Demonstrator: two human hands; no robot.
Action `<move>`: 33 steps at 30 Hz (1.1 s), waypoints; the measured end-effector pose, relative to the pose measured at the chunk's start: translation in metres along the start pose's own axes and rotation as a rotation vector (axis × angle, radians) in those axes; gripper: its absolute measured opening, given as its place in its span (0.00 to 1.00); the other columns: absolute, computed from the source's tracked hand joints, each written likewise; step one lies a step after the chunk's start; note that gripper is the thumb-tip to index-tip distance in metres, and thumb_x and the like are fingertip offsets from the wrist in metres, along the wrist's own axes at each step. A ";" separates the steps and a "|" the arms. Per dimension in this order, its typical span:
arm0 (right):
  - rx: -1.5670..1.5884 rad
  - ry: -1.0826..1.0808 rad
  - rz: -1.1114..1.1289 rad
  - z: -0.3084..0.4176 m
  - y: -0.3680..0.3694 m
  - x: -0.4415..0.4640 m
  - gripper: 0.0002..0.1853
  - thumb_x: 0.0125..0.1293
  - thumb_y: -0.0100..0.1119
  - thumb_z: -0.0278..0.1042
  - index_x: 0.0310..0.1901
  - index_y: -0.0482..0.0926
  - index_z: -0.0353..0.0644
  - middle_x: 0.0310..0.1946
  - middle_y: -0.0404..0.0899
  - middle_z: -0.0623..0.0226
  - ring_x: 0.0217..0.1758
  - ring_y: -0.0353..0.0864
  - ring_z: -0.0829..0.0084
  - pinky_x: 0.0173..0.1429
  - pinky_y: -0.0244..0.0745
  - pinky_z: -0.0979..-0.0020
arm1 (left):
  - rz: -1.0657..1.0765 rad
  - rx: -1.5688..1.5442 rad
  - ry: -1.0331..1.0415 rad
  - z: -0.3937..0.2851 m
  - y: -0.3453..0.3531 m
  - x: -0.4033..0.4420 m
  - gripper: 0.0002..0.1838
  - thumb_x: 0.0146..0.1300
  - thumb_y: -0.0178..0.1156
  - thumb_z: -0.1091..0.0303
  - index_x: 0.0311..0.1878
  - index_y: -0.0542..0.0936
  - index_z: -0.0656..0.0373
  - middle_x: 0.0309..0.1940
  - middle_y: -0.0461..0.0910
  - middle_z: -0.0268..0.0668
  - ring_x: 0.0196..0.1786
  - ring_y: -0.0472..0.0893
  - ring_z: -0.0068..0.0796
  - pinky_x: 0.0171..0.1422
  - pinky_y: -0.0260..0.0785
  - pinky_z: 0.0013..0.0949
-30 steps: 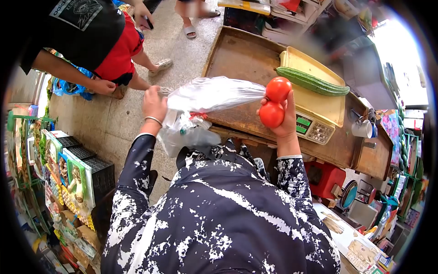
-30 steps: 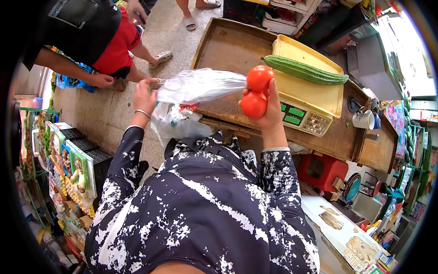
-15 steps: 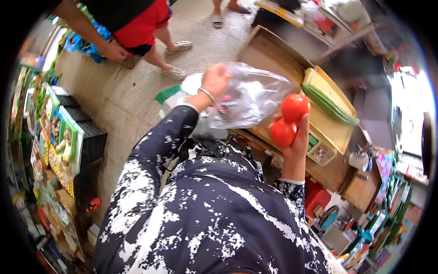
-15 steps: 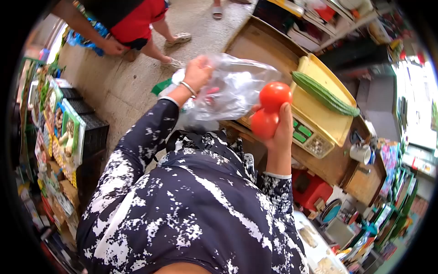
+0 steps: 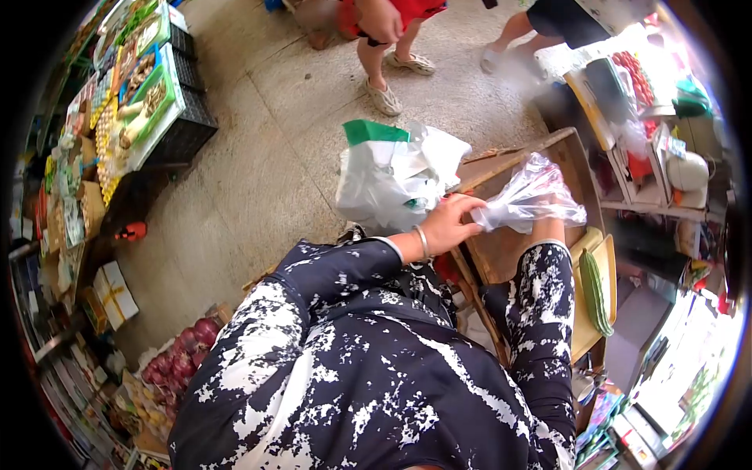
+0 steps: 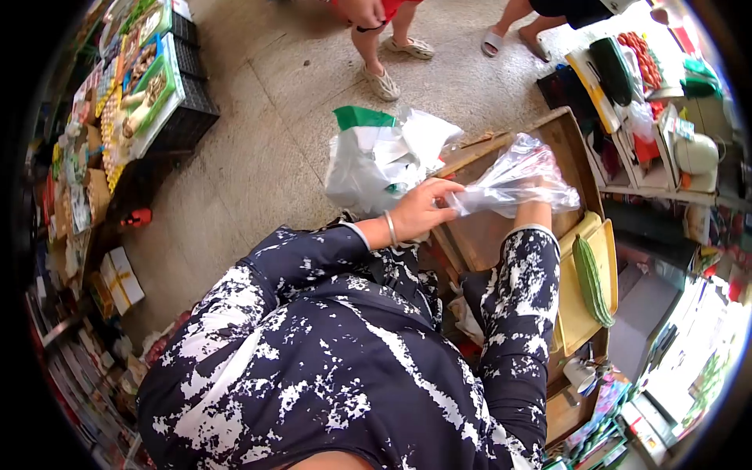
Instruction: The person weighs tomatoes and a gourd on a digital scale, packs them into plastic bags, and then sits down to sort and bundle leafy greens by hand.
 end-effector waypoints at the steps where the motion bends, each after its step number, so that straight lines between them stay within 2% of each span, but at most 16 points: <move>1: -0.028 -0.020 -0.010 0.005 0.003 0.006 0.16 0.61 0.46 0.40 0.45 0.70 0.38 0.38 0.74 0.61 0.40 0.74 0.67 0.41 0.72 0.66 | -0.053 -0.085 -0.114 0.016 -0.018 -0.008 0.20 0.53 0.59 0.67 0.50 0.72 0.61 0.47 0.71 0.38 0.48 0.72 0.28 0.49 0.67 0.28; 4: -0.114 -0.060 -0.053 0.010 0.007 0.015 0.15 0.61 0.46 0.37 0.46 0.71 0.37 0.40 0.74 0.62 0.40 0.74 0.69 0.42 0.72 0.70 | -0.160 -0.109 -0.379 0.078 -0.073 -0.032 0.17 0.53 0.59 0.68 0.47 0.74 0.62 0.45 0.73 0.39 0.46 0.74 0.28 0.47 0.69 0.27; 8: -0.327 -0.137 -0.123 0.004 -0.009 -0.003 0.15 0.61 0.46 0.33 0.47 0.71 0.36 0.41 0.74 0.62 0.41 0.74 0.70 0.43 0.71 0.75 | -0.536 0.125 -0.561 0.180 -0.178 -0.039 0.09 0.52 0.57 0.69 0.36 0.77 0.60 0.29 0.79 0.40 0.35 0.79 0.32 0.43 0.70 0.31; 10: -0.510 -0.324 -0.114 -0.002 -0.016 -0.047 0.15 0.62 0.45 0.31 0.48 0.71 0.35 0.42 0.74 0.62 0.42 0.74 0.71 0.43 0.71 0.77 | -0.587 0.233 -0.650 0.209 -0.208 -0.025 0.06 0.53 0.54 0.70 0.33 0.77 0.59 0.29 0.79 0.41 0.33 0.78 0.33 0.42 0.70 0.31; 12: -0.537 -0.702 0.032 -0.013 0.001 -0.124 0.16 0.59 0.45 0.22 0.50 0.70 0.32 0.45 0.73 0.59 0.46 0.73 0.69 0.50 0.69 0.74 | -0.618 0.223 -0.657 0.253 -0.221 -0.006 0.06 0.52 0.55 0.70 0.33 0.78 0.60 0.29 0.79 0.40 0.33 0.78 0.31 0.41 0.69 0.30; 14: -0.820 -0.975 -0.118 -0.016 -0.019 -0.186 0.19 0.59 0.41 0.21 0.53 0.66 0.31 0.50 0.70 0.60 0.51 0.71 0.69 0.55 0.66 0.69 | -0.619 0.208 -0.665 0.306 -0.219 0.008 0.07 0.50 0.56 0.71 0.33 0.79 0.61 0.28 0.79 0.39 0.32 0.78 0.28 0.40 0.69 0.28; 16: -1.000 -0.882 -0.141 -0.042 -0.051 -0.213 0.17 0.59 0.44 0.23 0.52 0.68 0.33 0.48 0.71 0.61 0.48 0.72 0.70 0.49 0.69 0.72 | -0.598 0.368 -0.788 0.353 -0.212 0.007 0.10 0.51 0.58 0.64 0.31 0.79 0.62 0.28 0.80 0.41 0.33 0.79 0.31 0.40 0.69 0.30; 18: -0.961 -0.592 -0.140 -0.077 -0.087 -0.223 0.15 0.60 0.46 0.24 0.49 0.71 0.34 0.45 0.74 0.64 0.46 0.73 0.73 0.46 0.70 0.75 | -0.307 0.309 -1.295 0.371 -0.187 -0.014 0.16 0.52 0.59 0.56 0.30 0.80 0.61 0.30 0.80 0.43 0.35 0.79 0.34 0.41 0.68 0.33; 19: -0.898 -0.491 -0.158 -0.090 -0.102 -0.229 0.13 0.60 0.47 0.24 0.47 0.72 0.34 0.42 0.75 0.64 0.44 0.74 0.74 0.45 0.69 0.76 | -0.339 0.396 -1.277 0.342 -0.188 -0.015 0.22 0.52 0.57 0.48 0.32 0.80 0.60 0.31 0.80 0.43 0.35 0.79 0.35 0.41 0.68 0.34; 20: -0.830 -0.389 -0.173 -0.104 -0.114 -0.233 0.12 0.60 0.48 0.24 0.45 0.73 0.34 0.40 0.76 0.64 0.43 0.74 0.76 0.44 0.69 0.78 | -0.322 0.399 -1.276 0.351 -0.186 -0.017 0.22 0.52 0.57 0.48 0.32 0.80 0.60 0.31 0.80 0.43 0.35 0.79 0.35 0.41 0.68 0.34; 22: -0.759 -0.338 -0.147 -0.122 -0.119 -0.237 0.10 0.61 0.48 0.26 0.44 0.73 0.35 0.38 0.76 0.67 0.38 0.74 0.80 0.38 0.68 0.81 | 0.137 0.417 -0.938 0.369 -0.155 0.002 0.23 0.52 0.56 0.46 0.34 0.81 0.59 0.31 0.80 0.42 0.35 0.79 0.36 0.40 0.68 0.33; 23: -0.758 -0.312 -0.128 -0.130 -0.115 -0.236 0.10 0.61 0.49 0.26 0.44 0.73 0.35 0.38 0.76 0.66 0.37 0.74 0.80 0.38 0.68 0.81 | 0.072 0.372 -0.994 0.362 -0.160 -0.006 0.24 0.51 0.55 0.44 0.37 0.80 0.58 0.31 0.80 0.42 0.36 0.79 0.37 0.41 0.67 0.32; 24: -0.755 -0.290 -0.103 -0.135 -0.109 -0.234 0.10 0.61 0.49 0.27 0.44 0.73 0.35 0.38 0.76 0.66 0.37 0.74 0.80 0.38 0.68 0.82 | -0.057 0.226 -0.898 0.359 -0.165 -0.007 0.22 0.50 0.59 0.48 0.34 0.81 0.60 0.26 0.80 0.40 0.27 0.79 0.33 0.34 0.68 0.33; 26: -0.788 -0.220 -0.031 -0.143 -0.091 -0.224 0.11 0.61 0.49 0.27 0.44 0.73 0.35 0.38 0.76 0.66 0.37 0.74 0.80 0.39 0.68 0.81 | -0.160 0.101 -1.080 0.365 -0.184 -0.023 0.18 0.50 0.61 0.52 0.29 0.80 0.61 0.19 0.77 0.36 0.16 0.72 0.26 0.23 0.65 0.30; 27: -0.834 -0.145 0.046 -0.153 -0.080 -0.220 0.11 0.61 0.49 0.28 0.44 0.73 0.35 0.37 0.77 0.66 0.37 0.74 0.80 0.40 0.68 0.81 | -0.351 -0.095 -1.092 0.341 -0.199 -0.028 0.17 0.50 0.63 0.55 0.24 0.77 0.61 0.15 0.72 0.32 0.11 0.65 0.19 0.16 0.59 0.25; 33: -1.085 -0.209 0.346 -0.167 -0.020 -0.195 0.12 0.61 0.50 0.29 0.45 0.73 0.34 0.35 0.77 0.67 0.36 0.73 0.81 0.41 0.69 0.79 | -0.826 0.110 -0.898 0.257 -0.365 -0.044 0.15 0.57 0.56 0.56 0.31 0.74 0.60 0.20 0.73 0.31 0.18 0.70 0.21 0.19 0.61 0.26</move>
Point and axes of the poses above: each hand's wrist, its own x-axis towards the middle knuckle, its own y-axis out of the palm, z = x × y, the point moved 10 cm from there along x, towards the middle knuckle
